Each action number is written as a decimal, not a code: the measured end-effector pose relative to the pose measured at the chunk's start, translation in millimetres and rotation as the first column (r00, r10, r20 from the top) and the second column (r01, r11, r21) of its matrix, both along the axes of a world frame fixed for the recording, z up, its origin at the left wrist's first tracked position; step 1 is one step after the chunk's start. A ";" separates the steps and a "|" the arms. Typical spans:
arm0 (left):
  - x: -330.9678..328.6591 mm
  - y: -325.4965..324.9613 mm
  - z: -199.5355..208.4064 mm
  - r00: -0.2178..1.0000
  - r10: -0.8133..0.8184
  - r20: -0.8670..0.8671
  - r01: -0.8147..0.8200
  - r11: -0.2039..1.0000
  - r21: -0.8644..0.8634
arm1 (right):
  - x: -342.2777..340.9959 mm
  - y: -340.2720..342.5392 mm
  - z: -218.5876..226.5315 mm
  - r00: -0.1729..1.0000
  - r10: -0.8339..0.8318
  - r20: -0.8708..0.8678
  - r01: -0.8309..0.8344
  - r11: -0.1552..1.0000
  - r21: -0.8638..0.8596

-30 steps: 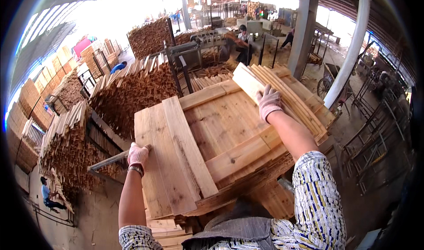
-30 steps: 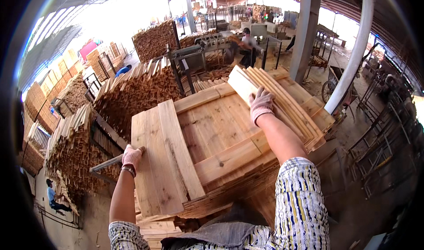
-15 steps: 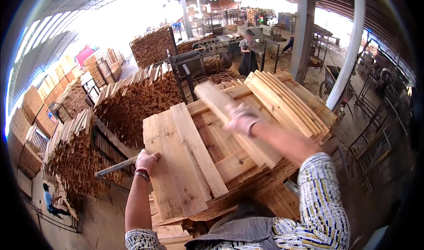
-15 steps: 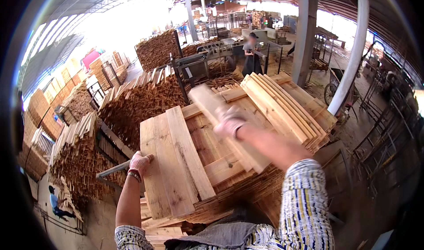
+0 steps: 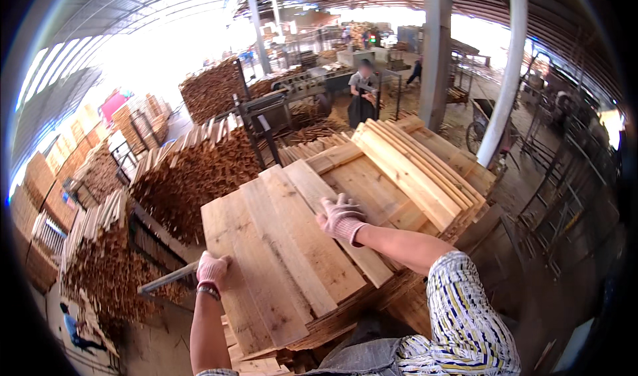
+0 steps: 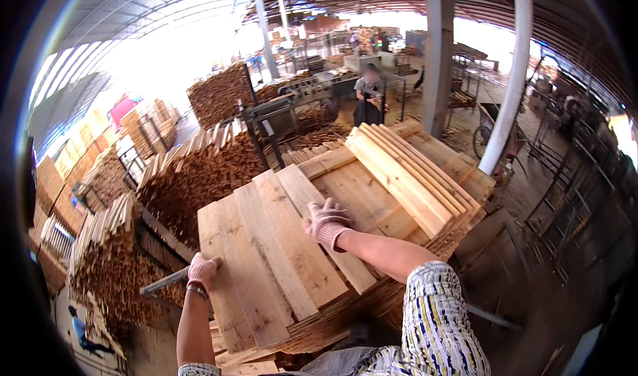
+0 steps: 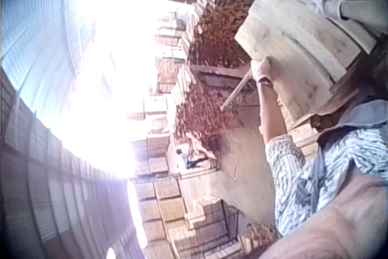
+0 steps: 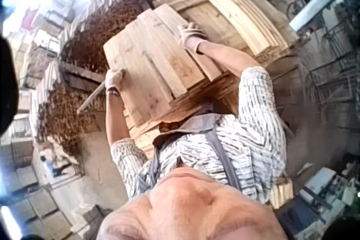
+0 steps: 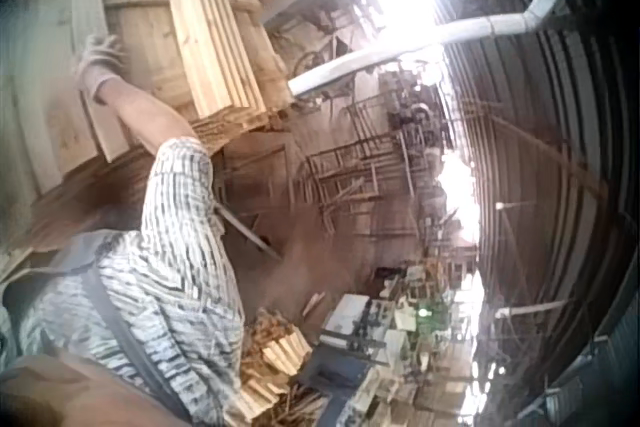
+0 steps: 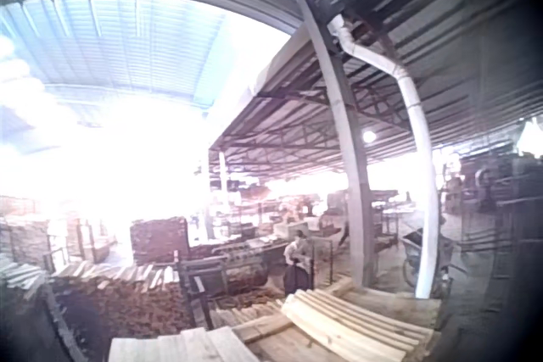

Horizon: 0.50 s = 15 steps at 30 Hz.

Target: The person repeatedly picks up stacks of wooden planks from a pile and places them onto a metal rack. The worker wears gloves and handles the wood by hand, organizing the planks into neat stacks on the rack.

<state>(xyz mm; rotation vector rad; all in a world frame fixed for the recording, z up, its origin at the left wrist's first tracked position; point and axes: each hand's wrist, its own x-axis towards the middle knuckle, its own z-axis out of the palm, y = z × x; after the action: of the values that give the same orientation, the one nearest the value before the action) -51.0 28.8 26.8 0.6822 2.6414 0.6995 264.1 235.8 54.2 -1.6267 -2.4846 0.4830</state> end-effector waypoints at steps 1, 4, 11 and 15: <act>9.9 0.8 15.1 1.000 -0.007 -0.001 0.007 1.000 0.029 | 4.3 10.3 0.6 0.996 0.088 -0.031 -0.089 0.996 -0.025; 15.7 -0.4 13.5 0.992 0.002 -0.124 0.006 0.998 0.060 | 20.6 67.7 4.7 0.865 0.454 -0.216 -0.494 0.846 -0.202; -8.3 -9.9 -16.6 0.945 0.054 -0.323 -0.077 0.995 -0.060 | 108.7 134.1 26.0 0.770 -0.204 0.604 0.002 0.948 0.318; -1.0 -0.5 -22.7 0.875 0.011 -0.484 -0.029 0.999 -0.028 | 106.6 169.5 40.7 0.838 -0.219 0.500 0.067 0.950 0.304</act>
<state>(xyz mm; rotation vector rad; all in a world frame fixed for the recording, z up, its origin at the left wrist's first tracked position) -51.9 28.2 4.0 0.9241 3.1092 0.5377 370.7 405.3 94.9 -2.0104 -2.5817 -0.3811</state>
